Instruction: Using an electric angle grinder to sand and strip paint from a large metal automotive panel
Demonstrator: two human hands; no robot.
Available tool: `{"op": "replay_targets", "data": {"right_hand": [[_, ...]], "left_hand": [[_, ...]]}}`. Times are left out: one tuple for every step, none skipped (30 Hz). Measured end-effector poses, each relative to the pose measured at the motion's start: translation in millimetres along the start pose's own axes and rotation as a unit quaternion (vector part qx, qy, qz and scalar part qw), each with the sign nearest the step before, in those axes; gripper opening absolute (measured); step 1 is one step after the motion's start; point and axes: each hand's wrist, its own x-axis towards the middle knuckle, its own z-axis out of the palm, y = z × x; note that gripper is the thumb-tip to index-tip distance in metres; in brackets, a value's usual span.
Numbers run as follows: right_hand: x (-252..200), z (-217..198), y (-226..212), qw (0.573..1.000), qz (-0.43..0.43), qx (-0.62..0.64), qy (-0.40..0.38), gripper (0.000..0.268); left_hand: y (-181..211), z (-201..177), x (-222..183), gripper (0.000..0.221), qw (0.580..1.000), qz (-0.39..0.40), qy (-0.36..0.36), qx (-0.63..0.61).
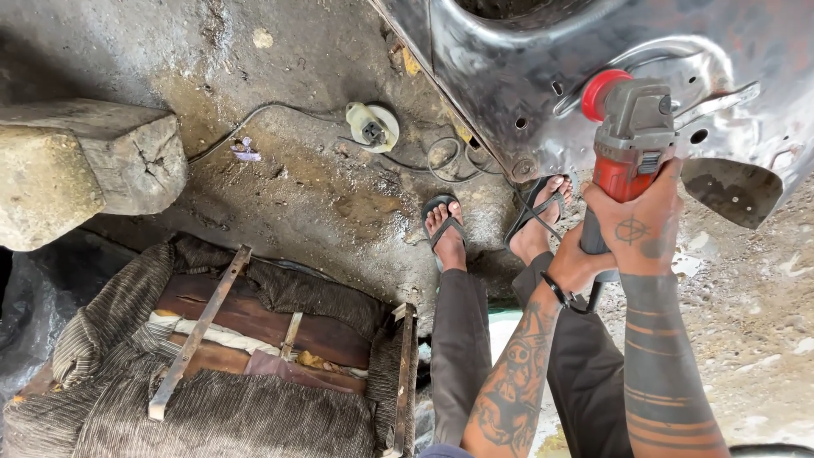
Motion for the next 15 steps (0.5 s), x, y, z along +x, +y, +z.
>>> {"op": "replay_targets", "data": {"right_hand": [[-0.4,-1.3,-1.9,1.000,0.001,0.005,-0.004,0.063],[-0.4,-2.7,-3.9,1.000,0.000,0.010,-0.008,0.063],[-0.4,-3.7,-5.8,1.000,0.000,0.010,-0.008,0.063],[-0.4,-5.2,-7.4,1.000,0.006,0.004,-0.010,0.063],[-0.4,-6.7,-9.0,1.000,0.012,-0.002,-0.013,0.064],[-0.4,-6.7,-7.1,1.000,0.012,-0.002,-0.013,0.064],[-0.6,-6.6,-5.3,1.000,0.008,-0.005,-0.013,0.062],[0.2,-6.2,-4.0,1.000,0.002,-0.008,-0.014,0.060],[0.3,-6.4,-5.7,1.000,0.000,-0.008,-0.014,0.060],[-0.7,-7.4,-6.8,1.000,0.001,-0.008,-0.017,0.060],[-1.7,-8.4,-8.0,1.000,0.001,-0.009,-0.019,0.060],[-1.7,-8.4,-6.6,1.000,0.001,-0.009,-0.019,0.060],[-1.9,-8.5,-5.3,1.000,0.003,-0.013,-0.021,0.060],[-2.0,-8.7,-4.4,1.000,0.005,-0.017,-0.023,0.061],[-0.9,-8.5,-5.5,1.000,0.004,-0.017,-0.024,0.061]], "left_hand": [[1.6,1.0,-0.6,0.064,1.000,-0.006,0.004,0.004],[3.1,2.1,-0.5,0.065,1.000,-0.011,0.007,0.008],[7.9,3.6,-2.6,0.065,1.000,-0.010,0.007,0.009],[12.3,5.8,-5.0,0.067,1.000,-0.017,0.009,0.011],[16.7,8.0,-7.4,0.069,1.000,-0.023,0.011,0.013],[14.0,9.1,-7.3,0.069,1.000,-0.024,0.011,0.013],[11.3,10.0,-7.5,0.064,0.999,-0.027,0.016,0.009],[9.2,10.7,-6.5,0.060,0.999,-0.028,0.022,0.004],[9.9,10.8,-6.5,0.060,0.999,-0.027,0.023,0.004],[10.0,11.8,-7.9,0.061,0.999,-0.023,0.024,0.010],[10.1,12.8,-9.4,0.062,0.999,-0.018,0.025,0.016],[7.5,13.8,-9.5,0.062,0.999,-0.018,0.025,0.015],[5.0,14.8,-9.8,0.061,1.000,-0.009,0.028,0.003],[2.7,16.1,-10.3,0.060,0.999,-0.001,0.033,-0.009],[4.3,16.1,-9.3,0.060,0.999,0.000,0.034,-0.010]]}}
